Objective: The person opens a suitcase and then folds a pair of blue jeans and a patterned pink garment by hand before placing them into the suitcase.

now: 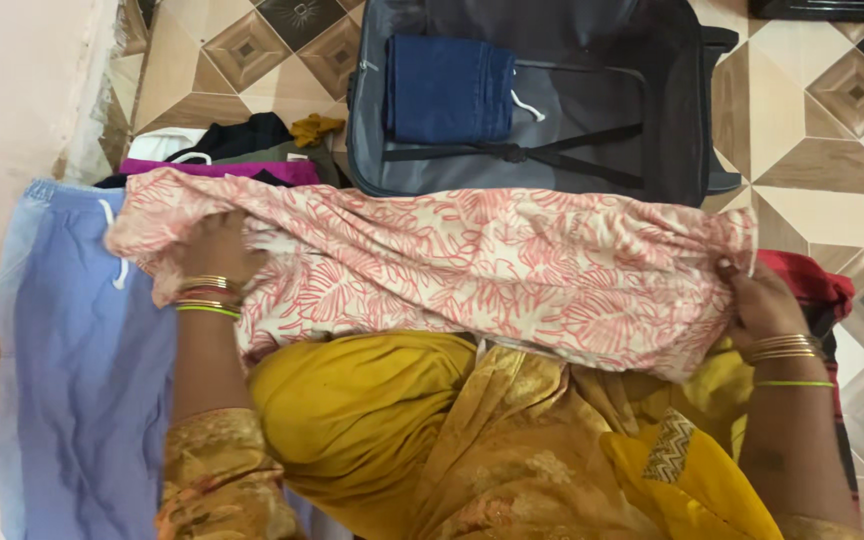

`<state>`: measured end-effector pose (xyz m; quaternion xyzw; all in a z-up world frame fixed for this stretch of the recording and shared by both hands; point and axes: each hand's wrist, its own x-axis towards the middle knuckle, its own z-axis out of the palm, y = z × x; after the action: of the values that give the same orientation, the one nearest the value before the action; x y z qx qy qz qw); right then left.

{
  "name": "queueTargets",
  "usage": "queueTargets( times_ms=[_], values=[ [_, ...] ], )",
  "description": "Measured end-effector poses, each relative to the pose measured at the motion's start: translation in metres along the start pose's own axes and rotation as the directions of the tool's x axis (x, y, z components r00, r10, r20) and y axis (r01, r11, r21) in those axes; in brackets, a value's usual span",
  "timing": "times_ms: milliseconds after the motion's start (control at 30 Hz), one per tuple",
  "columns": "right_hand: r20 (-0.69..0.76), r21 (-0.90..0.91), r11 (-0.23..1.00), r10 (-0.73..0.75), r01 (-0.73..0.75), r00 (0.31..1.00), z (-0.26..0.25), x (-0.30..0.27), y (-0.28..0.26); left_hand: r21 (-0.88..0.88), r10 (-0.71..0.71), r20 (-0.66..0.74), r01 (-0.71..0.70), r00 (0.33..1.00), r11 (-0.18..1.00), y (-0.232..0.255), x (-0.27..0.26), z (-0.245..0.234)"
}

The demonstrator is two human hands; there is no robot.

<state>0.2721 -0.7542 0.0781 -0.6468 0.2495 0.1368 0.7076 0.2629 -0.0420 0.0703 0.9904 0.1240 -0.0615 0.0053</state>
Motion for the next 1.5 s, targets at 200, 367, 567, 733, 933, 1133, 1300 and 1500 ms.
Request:
queueTargets(
  times_ms=[200, 367, 567, 733, 933, 1133, 1300, 1500],
  values=[
    [0.064, -0.078, 0.997, -0.019, 0.024, 0.998, -0.018, 0.020, 0.006, 0.070, 0.226, -0.199, -0.217, 0.953, 0.974, 0.039, -0.007, 0.011],
    [-0.108, -0.131, 0.991, -0.042, 0.028, 0.993, -0.030, 0.010, -0.015, 0.082, 0.283, -0.256, -0.270, 0.924, 0.959, 0.045, -0.001, 0.000],
    [0.419, -0.737, 0.298, -0.503, 0.607, 0.756, -0.118, 0.015, -0.025, 0.119, 0.298, -0.357, -0.273, 0.886, 0.955, 0.039, 0.004, 0.014],
    [0.095, -0.585, 0.776, -0.224, 0.237, 0.970, -0.142, 0.036, 0.013, 0.059, 0.383, -0.359, -0.388, 0.851, 0.920, 0.032, -0.003, 0.015],
    [0.272, -0.952, 0.069, -0.246, 0.297, 0.930, -0.180, 0.035, 0.056, 0.172, 0.552, -0.191, -0.526, 0.811, 0.833, 0.040, -0.022, 0.009],
    [-0.121, -0.589, 0.805, 0.001, -0.073, 0.993, -0.130, 0.026, 0.041, -0.168, 0.438, -0.060, -0.442, 0.897, 0.881, 0.058, -0.019, -0.003],
    [-0.143, -0.781, 0.623, -0.125, -0.034, 0.982, -0.132, 0.040, 0.042, 0.022, 0.493, -0.099, -0.494, 0.864, 0.869, 0.070, -0.008, 0.010],
    [-0.039, -0.433, 0.899, -0.084, 0.059, 0.996, -0.135, 0.083, 0.080, 0.169, 0.579, -0.206, -0.554, 0.789, 0.815, 0.078, 0.007, 0.025]
  ],
)
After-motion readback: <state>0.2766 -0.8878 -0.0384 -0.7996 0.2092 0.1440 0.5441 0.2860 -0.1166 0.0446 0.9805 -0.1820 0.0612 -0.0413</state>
